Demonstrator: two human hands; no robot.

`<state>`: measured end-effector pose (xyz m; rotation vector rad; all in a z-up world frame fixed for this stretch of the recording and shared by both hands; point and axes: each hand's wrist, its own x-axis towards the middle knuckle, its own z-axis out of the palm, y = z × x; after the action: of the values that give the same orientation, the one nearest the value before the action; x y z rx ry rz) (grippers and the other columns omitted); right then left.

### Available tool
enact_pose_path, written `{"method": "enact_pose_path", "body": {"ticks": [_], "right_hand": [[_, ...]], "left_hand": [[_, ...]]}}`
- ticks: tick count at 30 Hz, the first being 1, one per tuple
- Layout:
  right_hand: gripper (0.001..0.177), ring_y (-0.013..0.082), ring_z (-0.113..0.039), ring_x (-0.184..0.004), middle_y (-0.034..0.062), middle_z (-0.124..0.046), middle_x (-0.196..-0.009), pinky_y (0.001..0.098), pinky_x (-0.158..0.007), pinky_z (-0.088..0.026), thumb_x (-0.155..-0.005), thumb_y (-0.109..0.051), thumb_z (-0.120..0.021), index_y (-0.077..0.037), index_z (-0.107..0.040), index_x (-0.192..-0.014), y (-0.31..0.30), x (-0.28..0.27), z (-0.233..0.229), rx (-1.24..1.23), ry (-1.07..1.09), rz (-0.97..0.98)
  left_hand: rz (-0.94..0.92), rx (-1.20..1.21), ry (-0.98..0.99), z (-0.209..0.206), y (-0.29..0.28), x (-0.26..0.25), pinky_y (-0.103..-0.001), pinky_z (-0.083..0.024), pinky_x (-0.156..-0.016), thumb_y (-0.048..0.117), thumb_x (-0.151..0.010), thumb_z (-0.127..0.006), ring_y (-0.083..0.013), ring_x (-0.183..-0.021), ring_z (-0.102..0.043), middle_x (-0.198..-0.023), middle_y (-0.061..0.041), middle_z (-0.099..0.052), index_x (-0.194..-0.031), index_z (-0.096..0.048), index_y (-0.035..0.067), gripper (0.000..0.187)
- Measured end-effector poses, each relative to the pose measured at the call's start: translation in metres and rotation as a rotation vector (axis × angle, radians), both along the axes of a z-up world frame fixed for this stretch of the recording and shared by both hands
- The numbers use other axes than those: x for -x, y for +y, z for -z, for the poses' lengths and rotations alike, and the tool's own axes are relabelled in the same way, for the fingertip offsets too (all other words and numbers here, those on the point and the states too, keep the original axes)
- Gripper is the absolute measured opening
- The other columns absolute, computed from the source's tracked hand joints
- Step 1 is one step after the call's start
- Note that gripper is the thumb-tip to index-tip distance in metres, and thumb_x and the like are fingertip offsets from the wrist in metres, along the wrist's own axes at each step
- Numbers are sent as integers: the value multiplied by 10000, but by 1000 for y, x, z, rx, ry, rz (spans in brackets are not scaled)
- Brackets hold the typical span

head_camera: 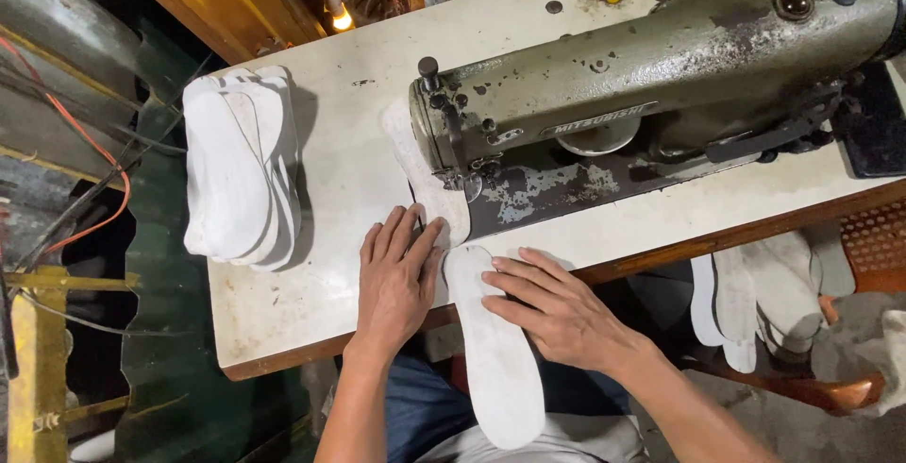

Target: Sewing white shoe insoles using an industrial sewing machine at a stitching station.

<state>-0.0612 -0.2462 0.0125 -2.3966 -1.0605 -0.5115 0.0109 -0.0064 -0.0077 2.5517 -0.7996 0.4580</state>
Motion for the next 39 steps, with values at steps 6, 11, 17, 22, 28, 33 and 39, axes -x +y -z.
{"method": "enact_pose_path", "body": {"ticks": [6, 11, 17, 22, 28, 33, 39], "right_hand": [[278, 309, -598, -1283, 110, -692, -1224, 508, -1160, -394, -925, -68, -616, -137, -724, -1172, 6, -14, 8, -137, 78, 37], [275, 317, -584, -1318, 131, -693, -1243, 518, -1180, -374, -864, -193, -725, -108, -724, -1126, 8, -21, 10, -169, 131, 13], [315, 326, -593, -1308, 139, -701, -1203, 523, -1174, -376, -795, -32, -657, -73, -721, -1100, 5, -29, 4, -164, 148, 30], [352, 335, -595, -1306, 136, -702, -1201, 542, -1167, -375, -776, 13, -613, -74, -725, -1099, 6, -33, 5, -188, 146, 50], [317, 334, -595, -1304, 121, -704, -1200, 548, -1169, -363, -811, -53, -601, -96, -730, -1096, 6, -31, 10, -224, 144, 71], [256, 323, -604, -1298, 109, -712, -1218, 545, -1167, -369, -882, -176, -614, -110, -733, -1099, 4, -29, 11, -267, 158, 78], [231, 319, -624, -1271, 111, -728, -1201, 534, -1150, -398, -948, -170, -584, -103, -746, -1099, 7, -30, 8, -260, 147, 127]], "left_hand": [[-93, -43, 144, -5, -3, -3, -520, -292, -1198, 237, -1029, -596, -311, -1452, -457, -1454, -113, -601, -1367, -681, 225, 349], [-81, 1, 141, -8, -4, -1, -529, -291, -1200, 167, -1009, -613, -324, -1449, -461, -1459, -120, -598, -1312, -714, 237, 327], [-14, 14, 112, -6, -2, 0, -517, -321, -1192, 72, -952, -640, -310, -1426, -488, -1419, -94, -624, -1295, -719, 238, 389], [-20, 27, 72, -2, -3, 1, -514, -351, -1180, 34, -935, -641, -322, -1413, -498, -1418, -100, -624, -1325, -695, 211, 432], [58, 16, 69, -3, -3, 4, -536, -361, -1175, -15, -890, -642, -330, -1401, -505, -1393, -83, -644, -1297, -703, 210, 469], [64, -13, 56, -3, -4, 5, -537, -375, -1164, -16, -873, -647, -328, -1391, -519, -1371, -60, -665, -1242, -726, 209, 440], [28, -55, 44, -7, -6, 5, -519, -384, -1161, 10, -888, -631, -311, -1393, -519, -1388, -39, -661, -1260, -718, 218, 435]]}}
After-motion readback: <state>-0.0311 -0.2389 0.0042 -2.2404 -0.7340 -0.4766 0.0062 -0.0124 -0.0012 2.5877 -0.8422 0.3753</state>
